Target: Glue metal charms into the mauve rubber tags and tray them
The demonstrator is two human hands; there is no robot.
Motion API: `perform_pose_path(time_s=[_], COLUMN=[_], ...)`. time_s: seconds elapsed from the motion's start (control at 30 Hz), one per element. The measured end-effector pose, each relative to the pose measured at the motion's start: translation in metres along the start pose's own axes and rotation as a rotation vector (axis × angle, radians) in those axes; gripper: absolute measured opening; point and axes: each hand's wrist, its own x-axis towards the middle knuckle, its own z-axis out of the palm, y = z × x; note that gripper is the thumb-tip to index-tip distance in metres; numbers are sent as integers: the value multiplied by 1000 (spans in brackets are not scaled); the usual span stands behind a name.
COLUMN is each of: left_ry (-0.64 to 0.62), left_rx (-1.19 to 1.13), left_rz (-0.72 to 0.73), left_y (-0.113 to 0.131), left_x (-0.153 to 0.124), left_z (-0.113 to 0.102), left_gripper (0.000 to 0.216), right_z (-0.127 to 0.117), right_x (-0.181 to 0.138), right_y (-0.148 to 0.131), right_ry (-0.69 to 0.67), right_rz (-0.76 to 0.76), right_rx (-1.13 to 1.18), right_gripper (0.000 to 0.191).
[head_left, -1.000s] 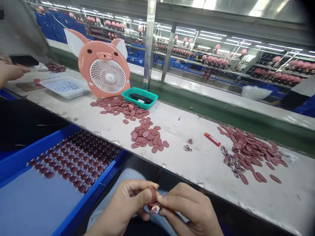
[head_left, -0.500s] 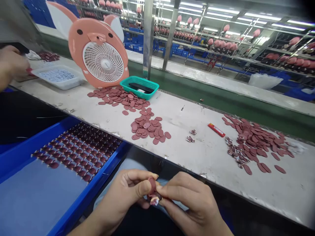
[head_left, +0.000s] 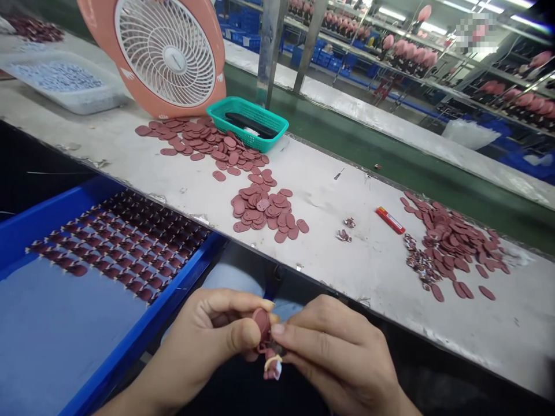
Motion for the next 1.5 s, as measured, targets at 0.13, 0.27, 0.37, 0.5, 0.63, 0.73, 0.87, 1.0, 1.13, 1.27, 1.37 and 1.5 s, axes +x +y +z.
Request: perform_pose_path(time_s=[0.13, 0.27, 0.37, 0.5, 0.63, 0.73, 0.87, 1.0, 1.13, 1.27, 1.37, 1.5], left_ry=[-18, -12, -18, 0, 6, 3, -9, 10, 299, 475, 480, 561], left_rx=[-65, -84, -98, -123, -127, -120, -125, -111, -99, -14, 94, 123], left_rz=[-11, -8, -2, 19, 20, 7, -3, 10, 80, 246, 329, 385], left_y=[4, 4, 2, 0, -1, -1, 1, 2, -6, -16, -17, -17], left_x=[5, 5, 4, 3, 2, 1, 1, 4, 9, 14, 17, 17], left_z=[1, -1, -5, -10, -14, -16, -19, -24, -29, -33, -37, -49], left_gripper=[23, 22, 21, 18, 19, 21, 23, 41, 66, 45, 32, 25], right_z=[5, 7, 9, 12, 14, 14, 14, 17, 33, 59, 76, 93], right_x=[5, 9, 12, 15, 20, 23, 29, 32, 31, 33, 38, 48], right_y=[4, 6, 8, 9, 10, 10, 11, 13, 18, 27, 34, 41], right_ry=[-17, -33, -37, -48, -67, -84, -90, -36, 126, 242, 224, 166], right_rz=[6, -1, -5, -7, -11, -13, -3, -1, -51, -167, -195, -220], right_rx=[11, 20, 29, 26, 34, 45, 80, 49, -220, -491, -526, -463], right_gripper=[24, 22, 22, 23, 19, 19, 17, 13, 19, 26, 23, 20])
